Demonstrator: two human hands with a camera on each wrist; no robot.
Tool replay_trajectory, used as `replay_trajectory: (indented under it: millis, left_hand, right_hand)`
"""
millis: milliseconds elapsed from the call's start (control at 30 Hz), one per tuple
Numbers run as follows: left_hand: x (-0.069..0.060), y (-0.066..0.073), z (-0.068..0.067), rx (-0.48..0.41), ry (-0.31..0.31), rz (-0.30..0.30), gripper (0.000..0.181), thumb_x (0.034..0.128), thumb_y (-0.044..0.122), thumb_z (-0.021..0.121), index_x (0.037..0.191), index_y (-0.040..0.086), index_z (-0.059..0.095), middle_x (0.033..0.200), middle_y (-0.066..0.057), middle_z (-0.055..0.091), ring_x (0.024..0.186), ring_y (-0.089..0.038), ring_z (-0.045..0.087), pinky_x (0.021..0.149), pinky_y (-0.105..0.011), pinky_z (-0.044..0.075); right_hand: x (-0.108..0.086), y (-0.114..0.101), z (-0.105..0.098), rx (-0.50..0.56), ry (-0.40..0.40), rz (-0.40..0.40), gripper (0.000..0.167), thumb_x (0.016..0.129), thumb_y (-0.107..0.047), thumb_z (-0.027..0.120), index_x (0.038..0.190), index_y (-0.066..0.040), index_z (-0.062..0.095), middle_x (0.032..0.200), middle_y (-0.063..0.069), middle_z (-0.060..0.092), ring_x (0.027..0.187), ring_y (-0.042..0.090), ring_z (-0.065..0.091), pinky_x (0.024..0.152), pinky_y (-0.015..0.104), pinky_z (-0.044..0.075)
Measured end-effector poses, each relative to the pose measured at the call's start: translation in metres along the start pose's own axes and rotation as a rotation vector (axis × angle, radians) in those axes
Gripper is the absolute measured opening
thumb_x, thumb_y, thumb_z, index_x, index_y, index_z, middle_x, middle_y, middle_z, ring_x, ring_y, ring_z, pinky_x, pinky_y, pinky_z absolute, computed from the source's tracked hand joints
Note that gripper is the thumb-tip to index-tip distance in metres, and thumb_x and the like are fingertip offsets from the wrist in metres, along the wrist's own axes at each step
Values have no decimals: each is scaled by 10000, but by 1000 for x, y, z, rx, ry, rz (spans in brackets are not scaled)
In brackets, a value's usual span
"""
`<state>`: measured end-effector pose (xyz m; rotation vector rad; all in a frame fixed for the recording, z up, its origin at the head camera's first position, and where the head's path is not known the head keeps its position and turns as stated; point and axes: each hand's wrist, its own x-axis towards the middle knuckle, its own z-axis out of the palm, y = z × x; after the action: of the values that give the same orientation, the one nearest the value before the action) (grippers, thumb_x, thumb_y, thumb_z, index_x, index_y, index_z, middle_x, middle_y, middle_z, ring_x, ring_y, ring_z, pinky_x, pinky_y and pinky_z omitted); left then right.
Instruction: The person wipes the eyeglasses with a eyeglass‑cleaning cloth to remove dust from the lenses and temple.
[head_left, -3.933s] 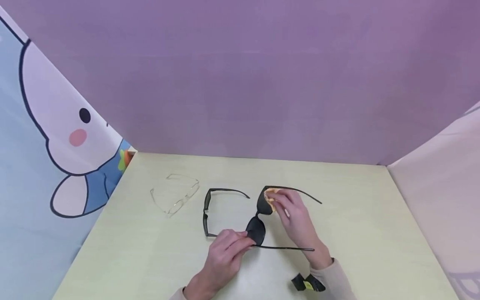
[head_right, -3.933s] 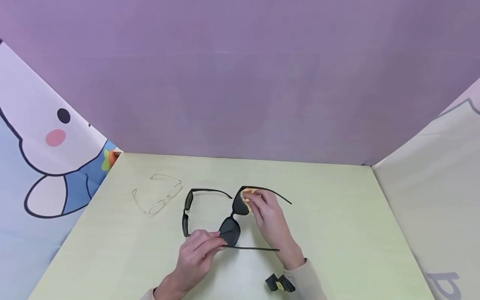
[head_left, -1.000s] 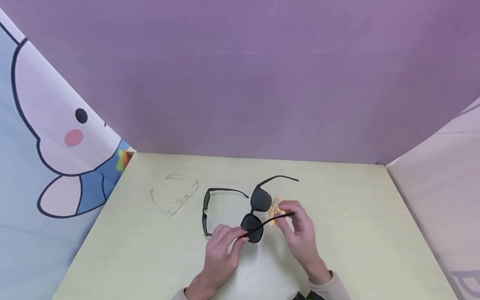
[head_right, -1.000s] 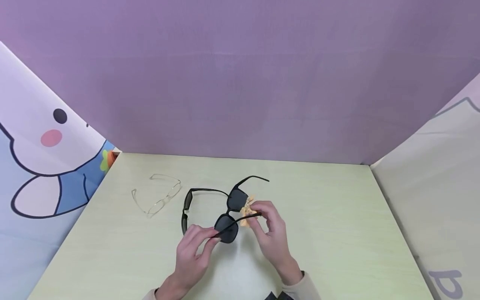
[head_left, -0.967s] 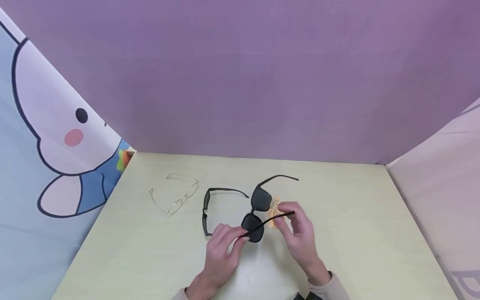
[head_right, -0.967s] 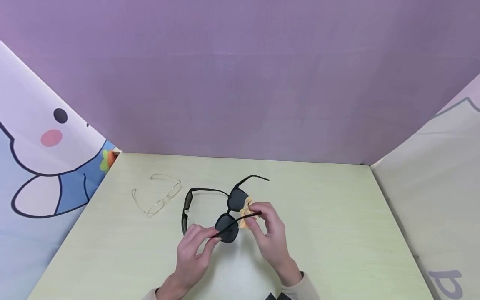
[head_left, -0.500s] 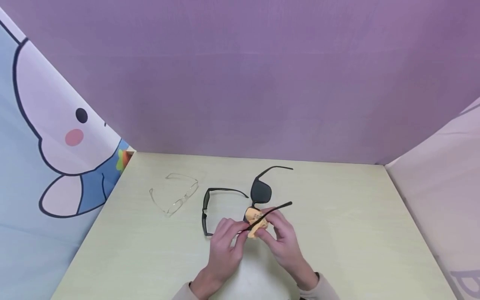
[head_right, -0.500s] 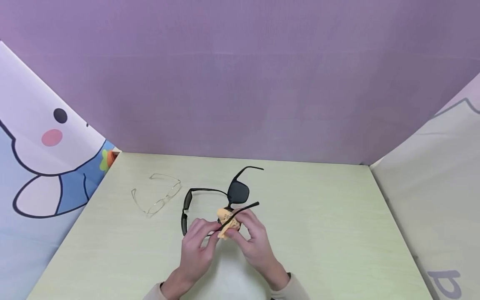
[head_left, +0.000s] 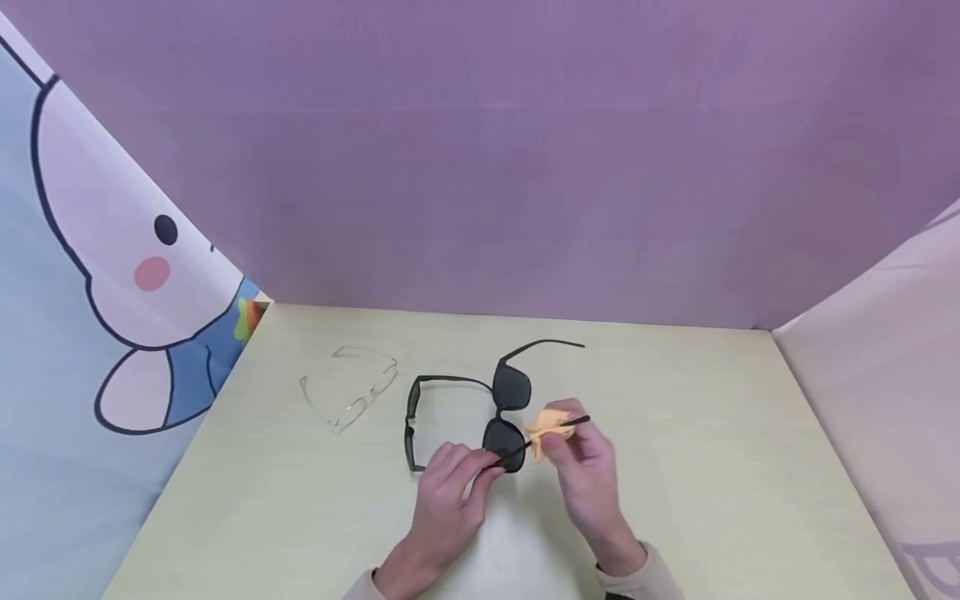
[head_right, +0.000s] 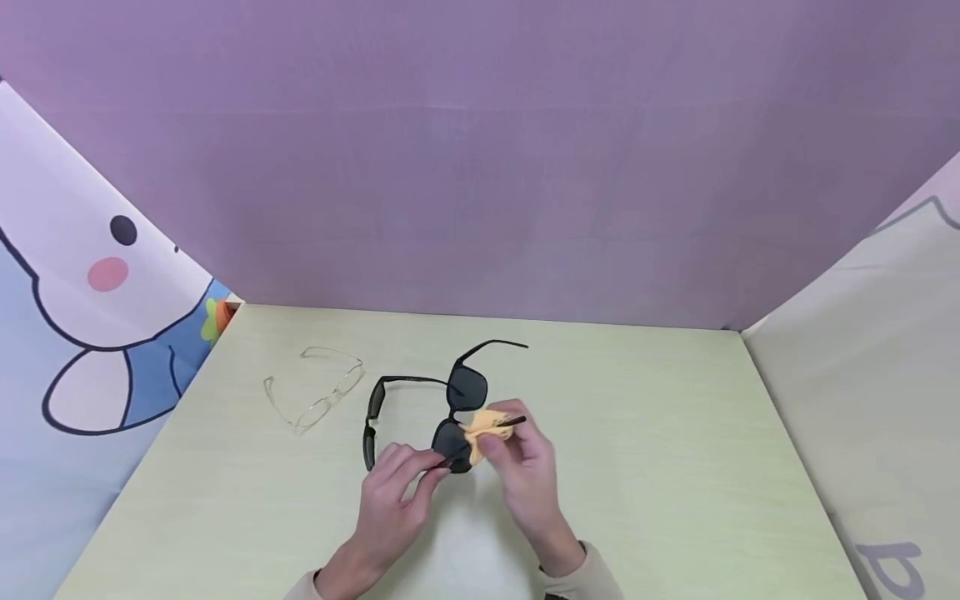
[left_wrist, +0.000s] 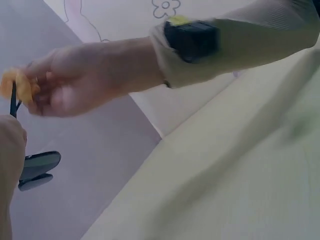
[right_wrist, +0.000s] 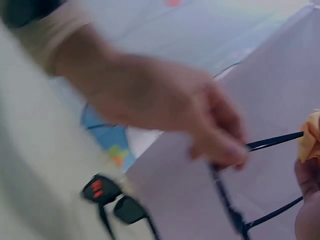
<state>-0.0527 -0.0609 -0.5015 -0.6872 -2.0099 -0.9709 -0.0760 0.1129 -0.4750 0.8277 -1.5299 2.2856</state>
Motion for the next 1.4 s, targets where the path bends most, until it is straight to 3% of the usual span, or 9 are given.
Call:
replay_trajectory:
  millis: [133,233,367,500,667,833,1000,1233,1400]
  left_hand:
    - [-2,1,0,-23,-3,-7,122,996,191,689,973,83,739,824,24,656,718,-135,545,642,-208,451]
    - [-3,3,-1,-38,-7,-14,128,998,199,687,971,85,738,814,29,647,716,-131,537,637,-197,442]
    - [-2,4,-1,-43,-5,-14,146,1001,214,677,959,86,734,796,36,622,708,-123,521,630,-185,424]
    - [-1,3,-1,-35,-7,2,74,944,158,712,947,85,723,794,40,602,707,-116,512,633,-176,417]
    - [0,2,-1,-24,-3,8,114,833,54,742,943,73,722,787,37,590,703,-124,504,629,-187,415]
    - [0,2,-1,-19,-6,-8,107,835,46,742,938,65,721,791,33,590,707,-126,507,631,-188,416]
    - [-1,2,-2,-26,-13,-29,79,888,74,728,966,59,729,808,32,606,715,-124,513,634,-175,414]
    - [0,2,-2,-39,-11,-19,150,809,12,733,946,73,724,799,36,605,712,-126,509,637,-187,413]
    - [-1,2,-1,-41,-9,-5,103,857,47,734,956,74,724,791,37,600,709,-123,513,637,-179,422]
  right_hand:
    - [5,-6,1,109,41,-20,172,1054,-74,564,1191,-63,668,1129,-48,579,979,39,571,806,150,506]
    - [1,-5,1,72,36,2,178,1049,-66,573,1196,-52,672,1146,-48,595,992,36,587,819,153,514]
    - [-6,-1,3,-72,-69,37,145,1013,-7,612,1148,21,657,1152,-16,609,1014,75,610,868,178,537]
    - [-10,3,3,-219,-182,20,139,942,91,663,1069,34,656,1069,82,625,999,158,608,899,208,536]
    - [-8,4,0,-417,-228,-18,296,847,137,726,1067,-58,688,1051,110,649,991,160,617,882,230,522]
    - [-7,3,-3,-565,-245,-39,323,818,67,783,1081,-105,709,1074,70,670,983,156,629,881,248,523]
    - [-9,5,-2,-536,-229,-9,331,819,71,782,1095,-98,711,1076,70,667,1019,151,622,908,244,511]
    - [-10,9,1,-507,-216,-9,341,825,84,778,1105,-94,705,1072,73,661,1017,158,617,890,237,508]
    - [-9,9,2,-463,-196,-15,306,833,125,745,1063,-71,699,1047,79,657,996,145,617,881,226,517]
